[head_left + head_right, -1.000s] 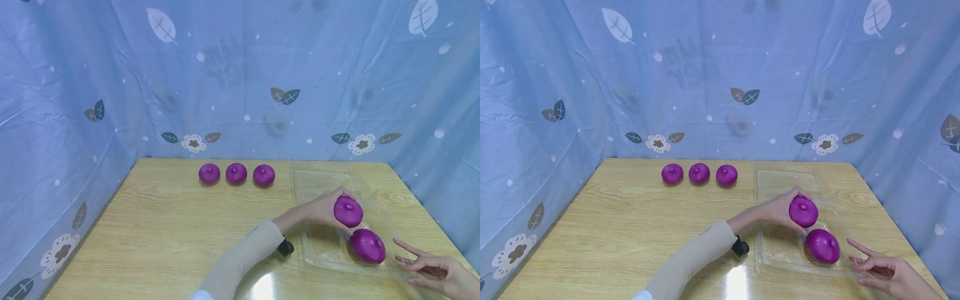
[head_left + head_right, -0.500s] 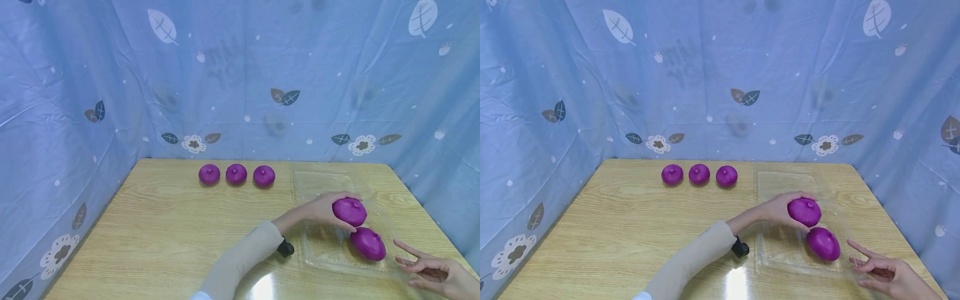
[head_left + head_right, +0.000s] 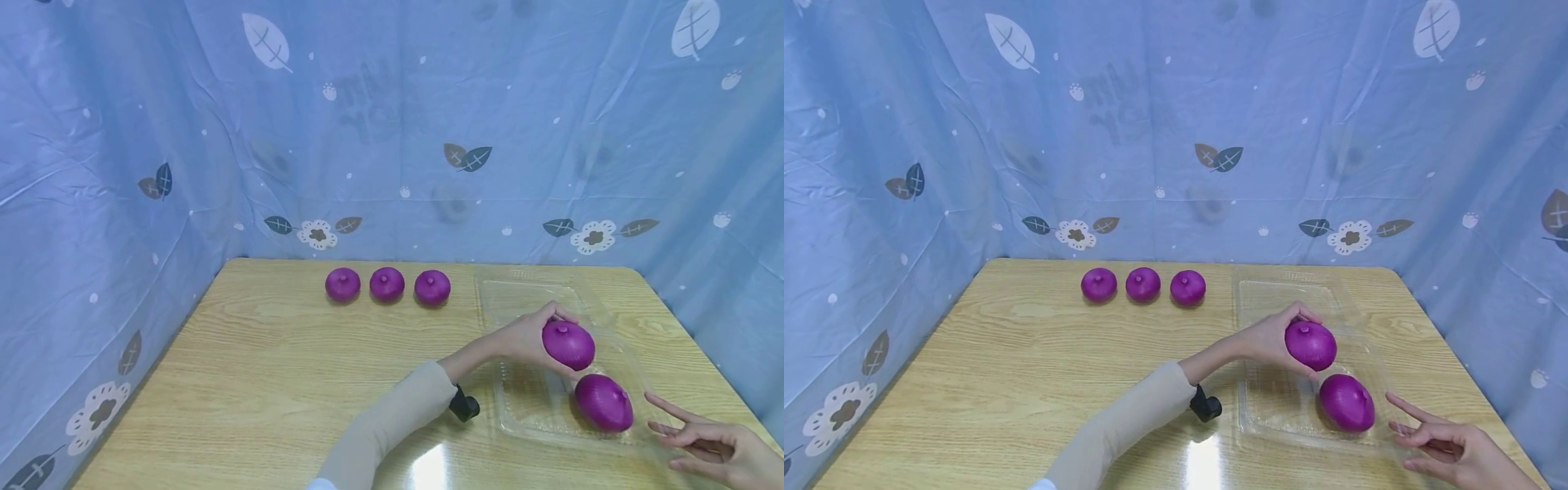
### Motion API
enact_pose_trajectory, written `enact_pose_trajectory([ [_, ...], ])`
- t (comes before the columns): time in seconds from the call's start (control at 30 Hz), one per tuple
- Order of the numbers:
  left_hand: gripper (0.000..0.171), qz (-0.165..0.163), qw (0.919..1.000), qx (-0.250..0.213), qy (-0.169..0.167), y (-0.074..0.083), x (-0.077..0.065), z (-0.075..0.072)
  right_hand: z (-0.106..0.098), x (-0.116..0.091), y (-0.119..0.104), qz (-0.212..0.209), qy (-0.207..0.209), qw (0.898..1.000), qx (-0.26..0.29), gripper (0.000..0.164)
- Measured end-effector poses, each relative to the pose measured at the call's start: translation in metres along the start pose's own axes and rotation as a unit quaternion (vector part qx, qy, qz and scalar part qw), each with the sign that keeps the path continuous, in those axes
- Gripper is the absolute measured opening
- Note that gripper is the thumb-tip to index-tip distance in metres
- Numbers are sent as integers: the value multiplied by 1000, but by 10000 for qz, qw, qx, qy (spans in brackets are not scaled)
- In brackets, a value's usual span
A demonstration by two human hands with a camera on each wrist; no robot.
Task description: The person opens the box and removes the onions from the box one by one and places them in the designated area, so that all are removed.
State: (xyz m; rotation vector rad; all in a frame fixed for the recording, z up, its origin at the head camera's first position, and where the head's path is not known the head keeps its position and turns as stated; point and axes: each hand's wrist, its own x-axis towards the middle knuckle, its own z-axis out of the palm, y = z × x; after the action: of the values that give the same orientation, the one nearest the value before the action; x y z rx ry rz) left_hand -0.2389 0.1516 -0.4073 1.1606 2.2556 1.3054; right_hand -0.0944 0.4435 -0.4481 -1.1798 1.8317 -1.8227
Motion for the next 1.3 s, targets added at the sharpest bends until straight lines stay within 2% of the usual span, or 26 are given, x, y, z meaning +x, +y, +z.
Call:
enact_pose_trajectory([
  [0.07,80,12,10000,-77,-9,1,-1,-1,0,0,0,20,13,10000,14,60],
  [0.27,80,495,9987,129,-43,3,-6,-8,0,0,-1,-9,-5,10000,-47,60],
  [0.37,72,550,9983,-137,-105,4,-9,-11,-1,0,-1,40,21,10000,-78,59],
  [0.43,73,599,9974,-372,-141,5,-11,-13,-1,0,-1,69,44,9999,-71,59],
  [0.5,75,648,9969,-419,-149,6,-13,-15,-1,0,0,71,44,10000,-42,59],
  [0.7,68,910,9956,210,-122,12,-18,-20,0,-1,0,80,61,9999,42,58],
  [0.77,66,997,9944,292,-176,15,-20,-22,0,-1,0,105,78,9999,53,57],
  [0.93,70,761,9931,884,-109,20,-28,-27,0,0,1,74,50,9998,171,55],
  [1.03,76,679,9892,1295,-19,22,-32,-29,1,1,2,20,-15,9993,383,55],
  [1.2,78,946,9804,1727,-67,24,-36,-29,1,0,2,-1,-33,9983,583,55],
  [1.3,74,1069,9793,1716,-45,24,-38,-28,1,0,3,-23,5,9985,555,54],
])
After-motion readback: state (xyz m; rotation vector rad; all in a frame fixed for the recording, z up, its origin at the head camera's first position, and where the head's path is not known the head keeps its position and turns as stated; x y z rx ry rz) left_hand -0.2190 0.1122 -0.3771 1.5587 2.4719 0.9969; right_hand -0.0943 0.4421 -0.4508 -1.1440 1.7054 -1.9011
